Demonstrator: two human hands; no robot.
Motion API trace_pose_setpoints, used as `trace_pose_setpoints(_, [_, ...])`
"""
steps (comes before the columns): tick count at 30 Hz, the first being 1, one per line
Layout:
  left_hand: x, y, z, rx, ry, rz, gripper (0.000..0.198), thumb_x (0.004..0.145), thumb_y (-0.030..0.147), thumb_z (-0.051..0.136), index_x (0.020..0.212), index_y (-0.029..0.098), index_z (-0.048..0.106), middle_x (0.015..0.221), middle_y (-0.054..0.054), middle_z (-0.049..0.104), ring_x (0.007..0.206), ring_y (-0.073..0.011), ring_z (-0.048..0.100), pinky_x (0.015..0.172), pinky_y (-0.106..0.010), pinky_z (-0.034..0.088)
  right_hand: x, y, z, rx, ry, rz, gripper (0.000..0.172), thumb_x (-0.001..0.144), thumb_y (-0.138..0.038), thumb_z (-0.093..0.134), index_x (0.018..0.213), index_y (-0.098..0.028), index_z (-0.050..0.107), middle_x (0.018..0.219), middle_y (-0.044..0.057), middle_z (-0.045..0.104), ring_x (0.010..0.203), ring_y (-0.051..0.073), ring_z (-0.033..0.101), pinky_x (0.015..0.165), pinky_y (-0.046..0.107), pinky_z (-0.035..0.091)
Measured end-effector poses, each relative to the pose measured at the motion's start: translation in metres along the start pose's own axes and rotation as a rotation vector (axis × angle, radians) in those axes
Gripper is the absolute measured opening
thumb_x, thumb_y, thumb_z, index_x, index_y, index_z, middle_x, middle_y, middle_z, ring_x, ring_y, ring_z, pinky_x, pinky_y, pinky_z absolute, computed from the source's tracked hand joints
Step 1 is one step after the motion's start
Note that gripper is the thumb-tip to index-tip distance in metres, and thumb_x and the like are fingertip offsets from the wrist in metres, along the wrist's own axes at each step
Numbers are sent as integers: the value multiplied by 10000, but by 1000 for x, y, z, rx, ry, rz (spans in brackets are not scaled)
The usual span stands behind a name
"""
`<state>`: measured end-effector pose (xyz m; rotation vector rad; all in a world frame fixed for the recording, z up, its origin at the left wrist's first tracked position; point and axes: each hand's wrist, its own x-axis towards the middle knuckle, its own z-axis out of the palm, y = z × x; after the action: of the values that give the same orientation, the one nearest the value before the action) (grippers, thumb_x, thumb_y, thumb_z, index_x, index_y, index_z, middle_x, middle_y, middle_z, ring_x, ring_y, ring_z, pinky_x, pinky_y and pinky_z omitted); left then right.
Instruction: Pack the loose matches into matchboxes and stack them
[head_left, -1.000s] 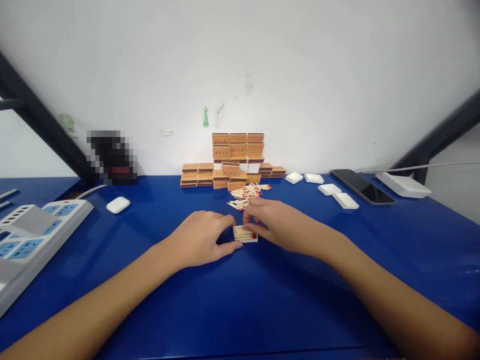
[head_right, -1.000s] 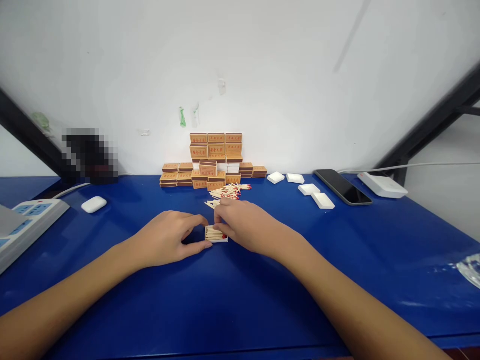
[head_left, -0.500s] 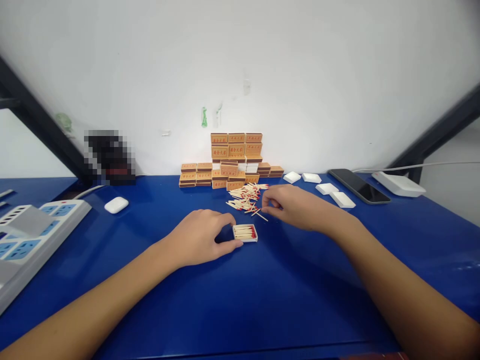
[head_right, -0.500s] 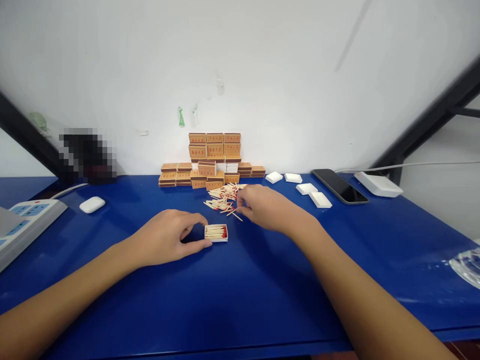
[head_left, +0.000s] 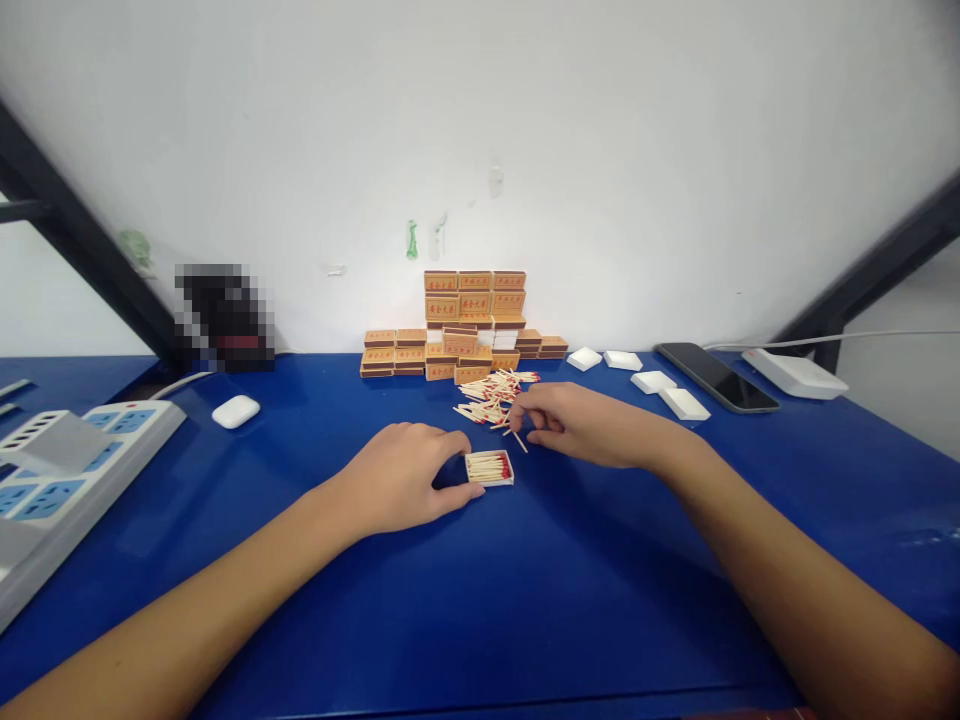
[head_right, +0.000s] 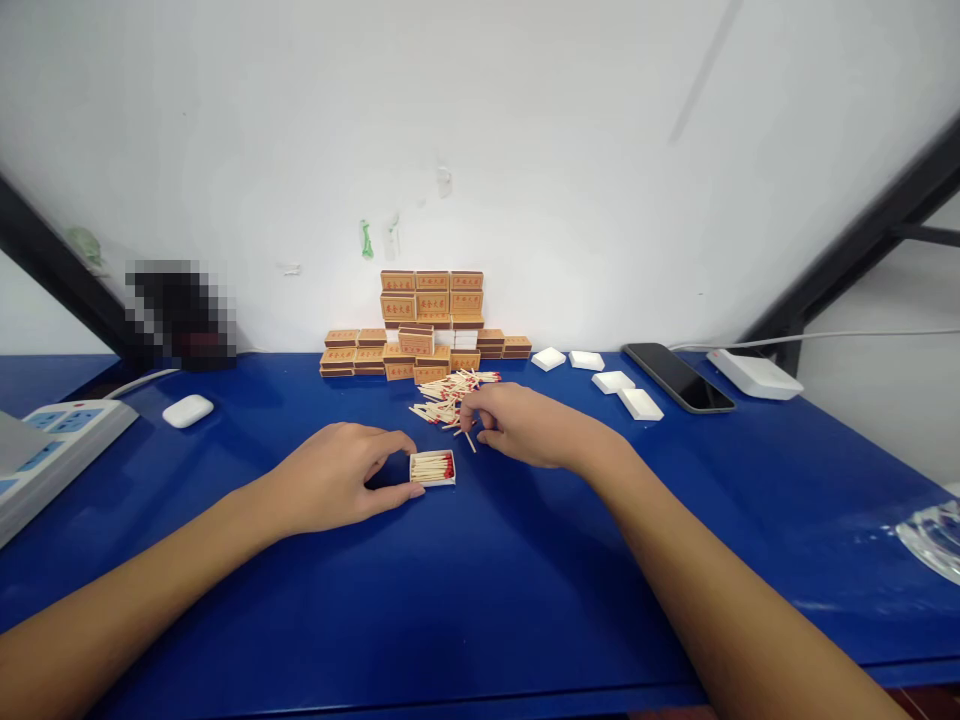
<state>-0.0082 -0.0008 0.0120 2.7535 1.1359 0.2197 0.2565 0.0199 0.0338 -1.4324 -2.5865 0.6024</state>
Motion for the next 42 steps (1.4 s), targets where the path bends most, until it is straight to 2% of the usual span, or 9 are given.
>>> trace_pose_setpoints(3, [1, 0, 0, 12, 0, -1, 342, 958, 526, 632, 1083, 217, 710, 734, -9, 670, 626, -190, 605, 567, -302, 329, 1, 4, 1, 18, -19, -72, 188, 907, -90, 579, 977, -192, 720, 938, 41, 672, 771, 155, 560, 685, 261, 399])
trace_pose_setpoints(7, [1, 1, 0, 20, -9, 2, 354, 956, 523, 634, 1116, 216, 705, 775, -18, 692, 672, -207, 630, 583, -309, 348, 1, 4, 2, 25, -32, -72, 106, 920, -154, 608, 900, -203, 700, 929, 38, 660, 804, 172, 562, 713, 277, 394])
trace_pose_setpoints(12, [-1, 1, -2, 17, -20, -2, 359, 963, 528, 627, 1136, 222, 700, 796, -21, 703, 683, -210, 640, 585, -306, 354, 0, 0, 4, 34, -55, -77, 123, 949, -170, 556, 880, -204, 652, 948, 44, 649, 822, 181, 556, 727, 290, 402])
trace_pose_setpoints(15, [-1, 0, -2, 20, -15, -2, 353, 963, 528, 629, 1127, 224, 701, 792, -21, 703, 676, -211, 638, 583, -306, 356, 0, -3, 4, 62, -5, -53, 124, 981, -203, 513, 916, -198, 619, 960, 56, 654, 820, 184, 554, 730, 297, 410])
trace_pose_setpoints(18, [-1, -1, -2, 25, -8, -6, 350, 963, 532, 625, 1111, 224, 702, 787, -20, 704, 669, -212, 637, 583, -308, 360, -1, -5, 0, 99, 84, -2, 167, 1012, -295, 496, 920, -202, 600, 868, 38, 640, 739, 172, 533, 677, 293, 397])
trace_pose_setpoints(23, [-2, 1, -1, 27, -3, 18, 340, 964, 517, 628, 1109, 218, 699, 815, -29, 715, 709, -220, 663, 602, -313, 382, -4, -6, -10, 73, 189, 45, 192, 977, -344, 538, 849, -208, 585, 754, 1, 601, 647, 148, 486, 611, 281, 362])
trace_pose_setpoints(28, [-3, 1, -2, 26, -17, 6, 362, 968, 531, 620, 1125, 215, 700, 814, -32, 713, 690, -220, 654, 588, -317, 375, -2, -7, -4, -43, 86, 214, 117, 907, -252, 575, 841, -192, 649, 793, 39, 668, 683, 169, 556, 621, 289, 387])
trace_pose_setpoints(32, [-1, 1, -2, 29, -13, 4, 362, 969, 534, 614, 1116, 217, 705, 811, -31, 711, 689, -221, 651, 586, -318, 375, 3, -11, 8, -34, 14, 307, 125, 903, -241, 580, 840, -197, 679, 846, 55, 725, 740, 191, 622, 617, 290, 401])
trace_pose_setpoints(42, [-1, 2, -2, 25, -26, -2, 361, 970, 531, 616, 1133, 220, 699, 828, -32, 717, 709, -221, 658, 604, -313, 381, -1, -17, 16, -103, 24, 294, 195, 971, -370, 596, 904, -205, 676, 931, 65, 719, 777, 197, 619, 633, 291, 388])
